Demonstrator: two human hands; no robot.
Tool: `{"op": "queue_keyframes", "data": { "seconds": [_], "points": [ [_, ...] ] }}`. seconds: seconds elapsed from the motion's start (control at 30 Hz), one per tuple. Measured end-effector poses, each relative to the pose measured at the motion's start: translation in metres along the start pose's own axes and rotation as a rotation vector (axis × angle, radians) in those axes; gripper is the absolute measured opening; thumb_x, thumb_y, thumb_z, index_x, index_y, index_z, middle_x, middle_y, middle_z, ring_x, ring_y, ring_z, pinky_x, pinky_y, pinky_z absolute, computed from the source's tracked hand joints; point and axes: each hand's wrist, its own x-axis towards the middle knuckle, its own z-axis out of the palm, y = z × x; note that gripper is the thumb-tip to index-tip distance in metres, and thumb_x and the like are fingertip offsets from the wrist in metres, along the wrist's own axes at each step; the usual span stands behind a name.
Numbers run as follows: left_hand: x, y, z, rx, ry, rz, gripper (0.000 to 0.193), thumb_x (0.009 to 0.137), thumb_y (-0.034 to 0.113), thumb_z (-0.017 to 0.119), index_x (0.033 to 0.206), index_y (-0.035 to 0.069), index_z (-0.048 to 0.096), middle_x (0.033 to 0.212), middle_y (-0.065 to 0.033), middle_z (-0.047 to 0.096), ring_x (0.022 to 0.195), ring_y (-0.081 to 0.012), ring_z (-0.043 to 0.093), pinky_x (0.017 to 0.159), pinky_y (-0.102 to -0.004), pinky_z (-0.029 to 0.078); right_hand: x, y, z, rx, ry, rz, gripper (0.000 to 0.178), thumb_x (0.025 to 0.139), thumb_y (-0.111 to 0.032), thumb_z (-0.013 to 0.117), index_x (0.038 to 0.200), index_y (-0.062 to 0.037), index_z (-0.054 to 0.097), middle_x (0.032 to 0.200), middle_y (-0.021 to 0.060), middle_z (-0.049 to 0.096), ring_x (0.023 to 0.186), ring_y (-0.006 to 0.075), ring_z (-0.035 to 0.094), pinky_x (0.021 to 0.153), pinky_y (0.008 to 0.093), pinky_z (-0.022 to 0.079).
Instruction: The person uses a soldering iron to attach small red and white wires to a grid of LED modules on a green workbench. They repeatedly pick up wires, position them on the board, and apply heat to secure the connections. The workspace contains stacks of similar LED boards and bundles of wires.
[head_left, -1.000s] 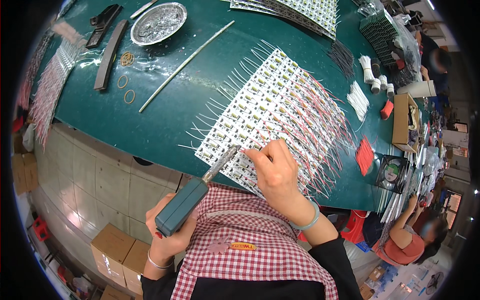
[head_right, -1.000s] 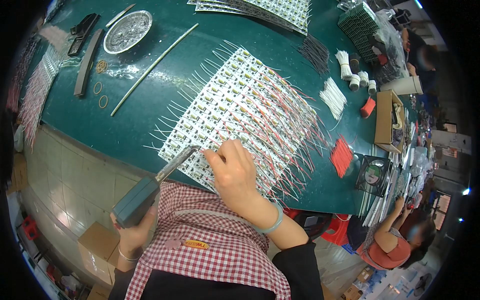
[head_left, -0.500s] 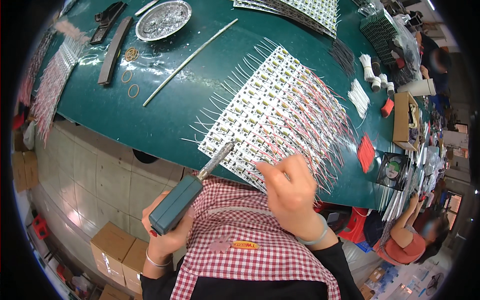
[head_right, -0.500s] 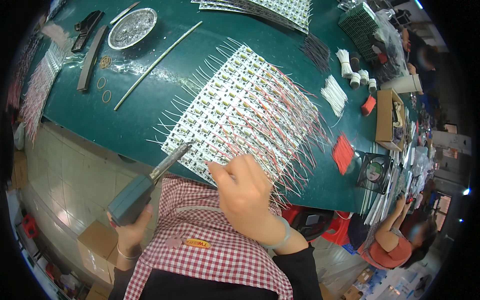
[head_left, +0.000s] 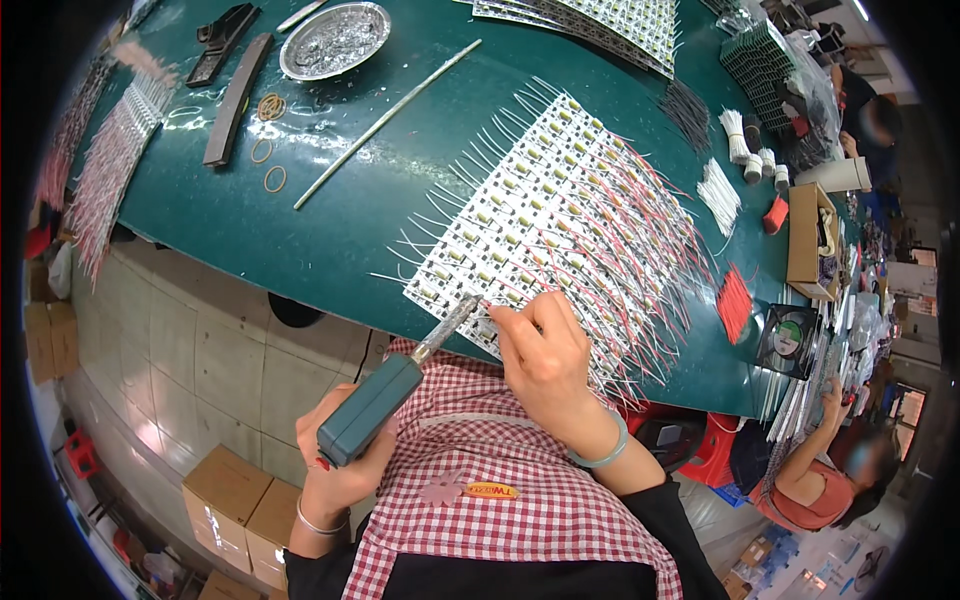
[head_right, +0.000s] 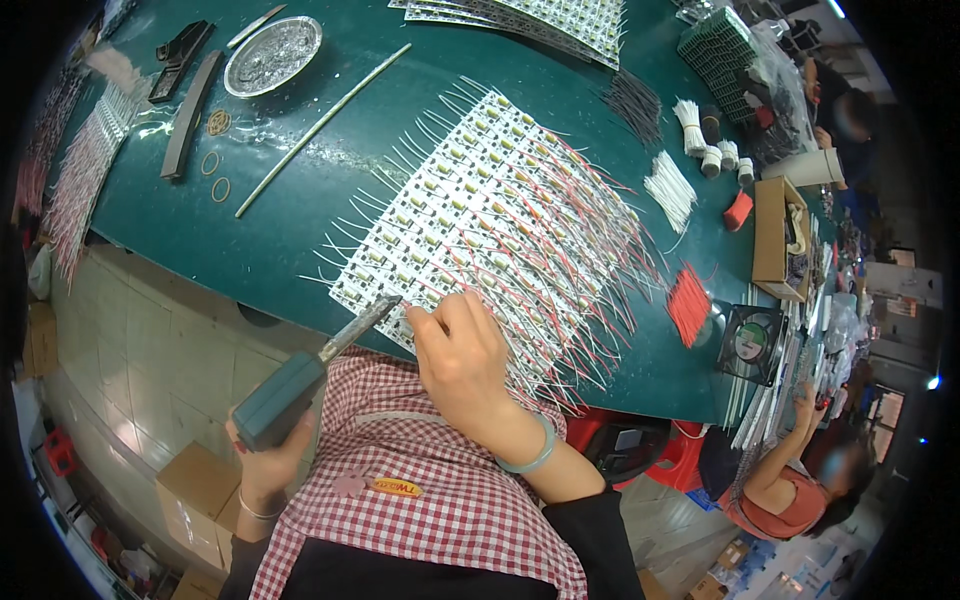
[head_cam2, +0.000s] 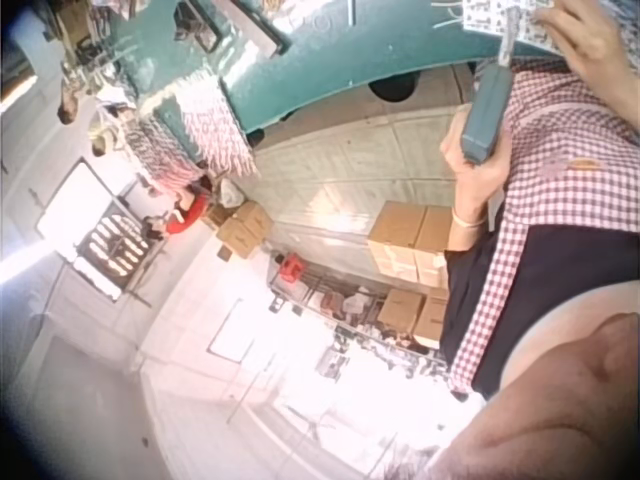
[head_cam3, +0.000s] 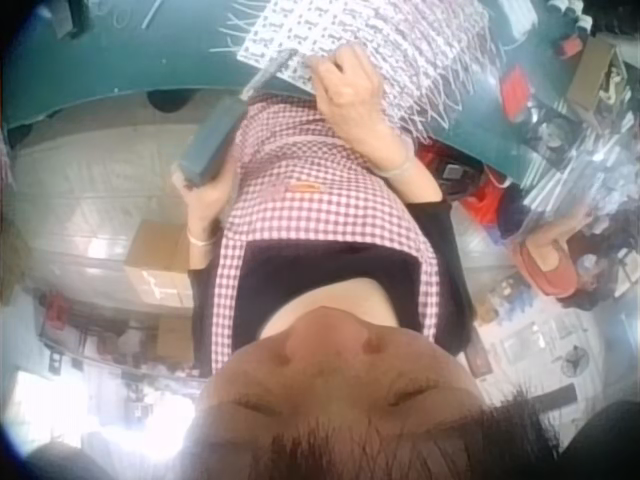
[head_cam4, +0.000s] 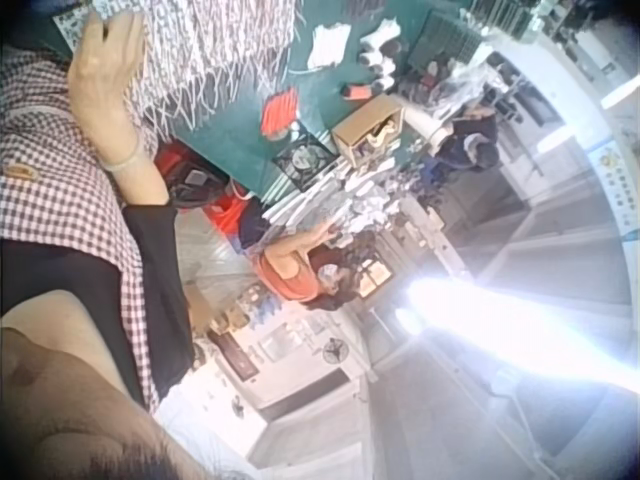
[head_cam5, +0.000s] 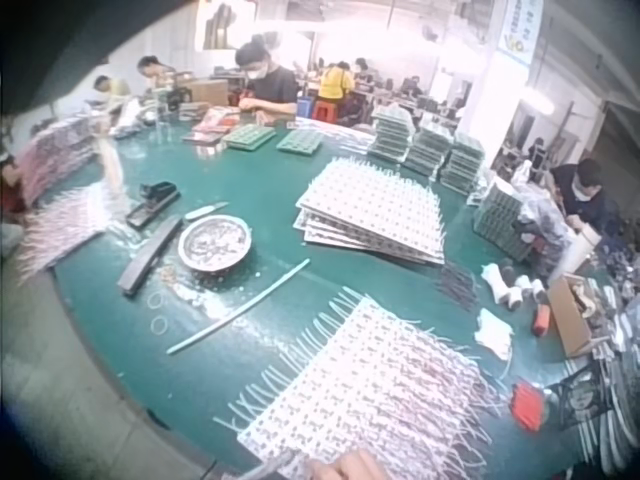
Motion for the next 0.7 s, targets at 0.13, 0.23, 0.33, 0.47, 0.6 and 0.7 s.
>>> {"op": "queue_keyframes", "data": {
  "seconds": [0.13, 0.23, 0.33, 0.47, 0.6, 0.7],
  "points": [
    [0.0, -0.003, 0.002, 0.014, -0.006, -0.009, 0.021, 0.068, -0.006, 0.07, 0.088, -0.006, 0.064, 0.083, -0.0141, 0.066, 0.067, -0.0209, 0.064, 0.062, -0.0286, 0.05, 0.001, 0.001, 0.002, 0.007, 0.021, -0.023, 0.018, 0.078, 0.001, 0.07, 0.096, -0.0021, 0.068, 0.074, 0.007, 0.043, 0.068, 0.0245, 0.05, 0.059, 0.0374, 0.04],
    [0.002, -0.004, 0.001, 0.048, -0.034, -0.002, 0.021, 0.068, -0.005, 0.07, 0.087, -0.006, 0.064, 0.081, -0.0136, 0.065, 0.066, -0.0204, 0.064, 0.061, -0.0282, 0.05, 0.001, 0.002, 0.001, -0.001, 0.012, -0.02, 0.018, 0.078, 0.001, 0.071, 0.096, -0.0022, 0.068, 0.074, 0.0071, 0.043, 0.068, 0.0245, 0.05, 0.06, 0.0368, 0.041],
    [0.003, -0.003, 0.0, 0.068, -0.06, -0.016, 0.02, 0.068, -0.005, 0.069, 0.087, -0.006, 0.064, 0.079, -0.0129, 0.064, 0.065, -0.0198, 0.063, 0.06, -0.0282, 0.049, 0.001, 0.002, 0.001, -0.004, 0.007, -0.02, 0.019, 0.078, 0.001, 0.071, 0.096, -0.0026, 0.068, 0.075, 0.007, 0.043, 0.069, 0.0245, 0.05, 0.06, 0.0364, 0.041],
    [0.003, -0.003, -0.001, 0.049, -0.07, -0.028, 0.018, 0.068, -0.005, 0.069, 0.085, -0.006, 0.064, 0.077, -0.0119, 0.063, 0.063, -0.0197, 0.062, 0.059, -0.0285, 0.048, 0.0, 0.002, 0.002, -0.01, 0.004, -0.018, 0.019, 0.078, 0.001, 0.071, 0.096, -0.0029, 0.068, 0.075, 0.0068, 0.044, 0.07, 0.0244, 0.05, 0.061, 0.0365, 0.041],
    [-0.001, -0.004, 0.001, 0.019, -0.002, -0.011, 0.018, 0.068, -0.005, 0.069, 0.085, -0.006, 0.065, 0.077, -0.0118, 0.063, 0.062, -0.0198, 0.061, 0.056, -0.028, 0.048, 0.0, 0.0, 0.001, -0.008, 0.006, -0.005, 0.019, 0.078, 0.0, 0.071, 0.096, -0.003, 0.068, 0.075, 0.0067, 0.044, 0.07, 0.0241, 0.05, 0.061, 0.0367, 0.041],
    [-0.007, -0.01, -0.003, -0.01, -0.009, -0.047, 0.018, 0.068, -0.005, 0.07, 0.086, -0.006, 0.067, 0.078, -0.0124, 0.063, 0.061, -0.0199, 0.061, 0.055, -0.0276, 0.047, 0.001, 0.0, 0.0, -0.011, -0.004, -0.01, 0.019, 0.078, 0.0, 0.07, 0.096, -0.0029, 0.068, 0.075, 0.0068, 0.044, 0.07, 0.024, 0.051, 0.061, 0.0365, 0.041]
  ]
}}
